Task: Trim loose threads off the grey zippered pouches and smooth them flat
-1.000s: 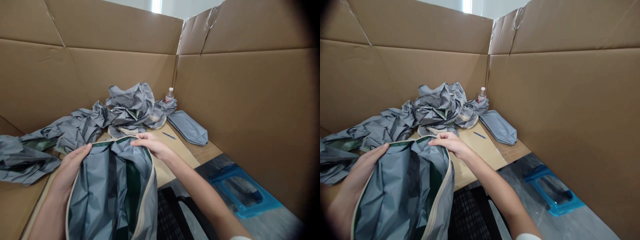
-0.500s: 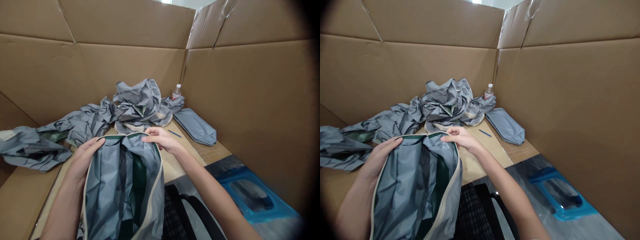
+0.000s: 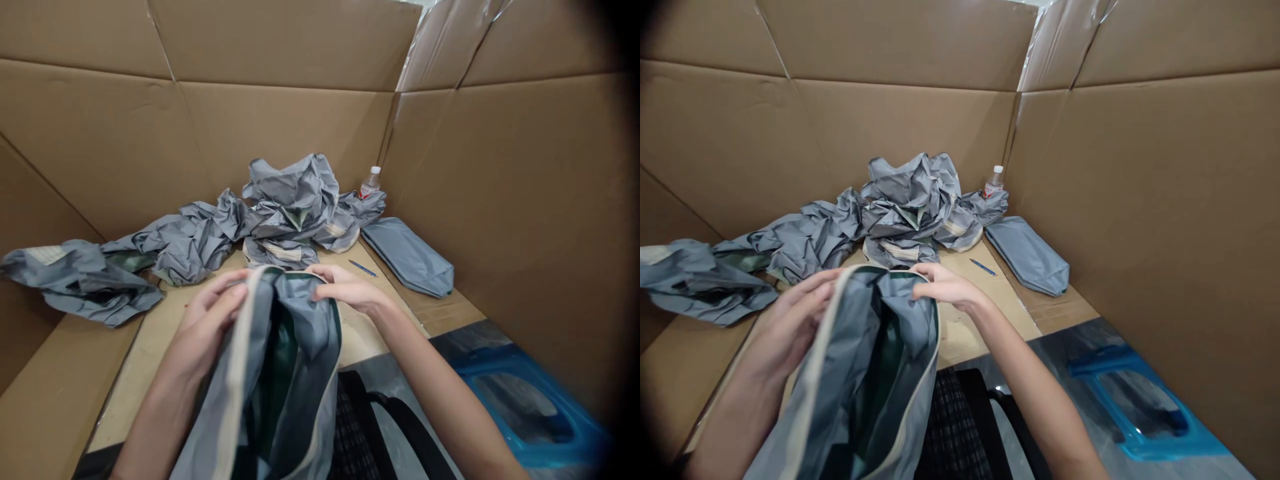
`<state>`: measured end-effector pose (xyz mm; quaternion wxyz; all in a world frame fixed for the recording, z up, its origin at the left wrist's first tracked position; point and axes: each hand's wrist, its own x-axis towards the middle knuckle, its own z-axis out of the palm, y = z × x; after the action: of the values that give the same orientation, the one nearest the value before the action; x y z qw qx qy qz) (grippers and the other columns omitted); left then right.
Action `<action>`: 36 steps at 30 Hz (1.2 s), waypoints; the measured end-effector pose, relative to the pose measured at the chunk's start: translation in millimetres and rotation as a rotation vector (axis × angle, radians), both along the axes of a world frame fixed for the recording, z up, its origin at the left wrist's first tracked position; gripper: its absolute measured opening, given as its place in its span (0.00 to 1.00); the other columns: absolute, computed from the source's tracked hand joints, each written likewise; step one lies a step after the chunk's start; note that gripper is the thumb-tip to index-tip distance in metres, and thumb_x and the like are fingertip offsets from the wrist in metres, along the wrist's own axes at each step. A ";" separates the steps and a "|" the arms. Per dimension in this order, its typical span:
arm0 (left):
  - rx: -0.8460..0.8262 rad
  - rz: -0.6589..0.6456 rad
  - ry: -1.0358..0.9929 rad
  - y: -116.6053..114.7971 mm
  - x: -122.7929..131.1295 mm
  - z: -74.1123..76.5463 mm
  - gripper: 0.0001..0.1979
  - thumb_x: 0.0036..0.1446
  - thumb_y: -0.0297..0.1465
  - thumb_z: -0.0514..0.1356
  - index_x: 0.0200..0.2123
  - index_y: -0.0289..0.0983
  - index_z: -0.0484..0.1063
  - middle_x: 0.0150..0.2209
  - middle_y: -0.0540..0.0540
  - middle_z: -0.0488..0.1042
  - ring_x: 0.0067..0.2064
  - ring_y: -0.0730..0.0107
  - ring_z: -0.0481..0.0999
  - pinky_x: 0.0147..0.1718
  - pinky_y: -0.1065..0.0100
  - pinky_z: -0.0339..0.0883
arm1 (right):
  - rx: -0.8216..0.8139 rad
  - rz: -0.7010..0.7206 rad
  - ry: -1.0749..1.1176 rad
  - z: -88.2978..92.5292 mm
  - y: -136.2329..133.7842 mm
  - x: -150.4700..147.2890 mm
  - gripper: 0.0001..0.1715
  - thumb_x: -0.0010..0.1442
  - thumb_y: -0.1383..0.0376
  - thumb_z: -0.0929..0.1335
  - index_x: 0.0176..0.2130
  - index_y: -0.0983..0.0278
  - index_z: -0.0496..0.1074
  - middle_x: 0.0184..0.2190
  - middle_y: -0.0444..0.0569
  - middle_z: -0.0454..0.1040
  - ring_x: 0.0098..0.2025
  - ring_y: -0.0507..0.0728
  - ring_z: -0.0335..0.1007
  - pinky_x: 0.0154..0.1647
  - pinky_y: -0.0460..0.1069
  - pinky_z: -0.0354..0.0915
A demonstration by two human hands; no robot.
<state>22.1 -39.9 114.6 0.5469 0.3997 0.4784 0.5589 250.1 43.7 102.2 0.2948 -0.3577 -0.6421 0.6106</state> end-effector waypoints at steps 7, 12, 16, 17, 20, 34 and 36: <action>0.217 -0.017 0.101 -31.2 -13.9 10.7 0.24 0.56 0.51 0.59 0.47 0.40 0.76 0.37 0.40 0.81 0.43 0.53 0.80 0.45 0.60 0.74 | -0.150 -0.175 0.142 -54.2 27.6 9.9 0.12 0.56 0.63 0.71 0.28 0.67 0.64 0.23 0.39 0.61 0.23 0.47 0.55 0.26 0.43 0.56; 0.286 0.064 0.149 -44.6 -33.6 10.7 0.13 0.61 0.42 0.58 0.39 0.42 0.78 0.34 0.46 0.81 0.38 0.61 0.81 0.43 0.66 0.73 | -0.187 -0.288 0.182 -70.4 41.5 9.4 0.17 0.66 0.59 0.66 0.30 0.68 0.66 0.26 0.41 0.66 0.27 0.48 0.62 0.31 0.45 0.64; 0.261 0.056 0.356 -48.0 -27.9 8.1 0.09 0.59 0.41 0.61 0.35 0.44 0.77 0.33 0.50 0.80 0.38 0.66 0.79 0.42 0.69 0.73 | -0.206 -0.315 0.199 -68.7 41.5 7.1 0.15 0.64 0.63 0.68 0.28 0.68 0.65 0.24 0.40 0.65 0.25 0.47 0.60 0.29 0.44 0.62; 0.259 0.062 0.421 -48.2 -24.7 8.0 0.09 0.59 0.41 0.62 0.34 0.44 0.77 0.32 0.50 0.79 0.38 0.66 0.79 0.41 0.70 0.73 | -0.211 -0.321 0.205 -67.7 40.6 6.2 0.14 0.62 0.64 0.69 0.27 0.68 0.65 0.24 0.40 0.65 0.25 0.47 0.60 0.29 0.44 0.62; 0.256 0.082 0.647 -48.0 -11.5 8.5 0.11 0.56 0.43 0.63 0.35 0.42 0.76 0.35 0.48 0.80 0.39 0.65 0.79 0.40 0.69 0.73 | -0.206 -0.350 0.230 -62.6 35.9 2.7 0.11 0.57 0.65 0.70 0.27 0.67 0.66 0.24 0.40 0.67 0.25 0.48 0.61 0.30 0.45 0.61; 0.799 0.269 1.480 -39.4 48.3 12.3 0.30 0.59 0.34 0.57 0.63 0.35 0.56 0.63 0.38 0.63 0.62 0.53 0.66 0.56 0.58 0.64 | 0.156 -0.420 0.237 31.1 -39.9 -32.1 0.13 0.43 0.65 0.67 0.32 0.66 0.67 0.29 0.40 0.66 0.32 0.50 0.61 0.34 0.44 0.58; 0.710 0.358 1.479 -41.9 46.1 17.7 0.36 0.57 0.29 0.56 0.68 0.35 0.48 0.64 0.37 0.60 0.62 0.49 0.65 0.51 0.57 0.68 | 0.208 -0.395 0.238 37.2 -50.1 -33.1 0.19 0.41 0.68 0.69 0.37 0.65 0.66 0.32 0.40 0.67 0.34 0.50 0.63 0.35 0.44 0.60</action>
<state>68.2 -81.8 132.3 -0.1630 0.7296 0.5654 0.3483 217.0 -6.4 139.4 0.5170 -0.3695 -0.5800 0.5096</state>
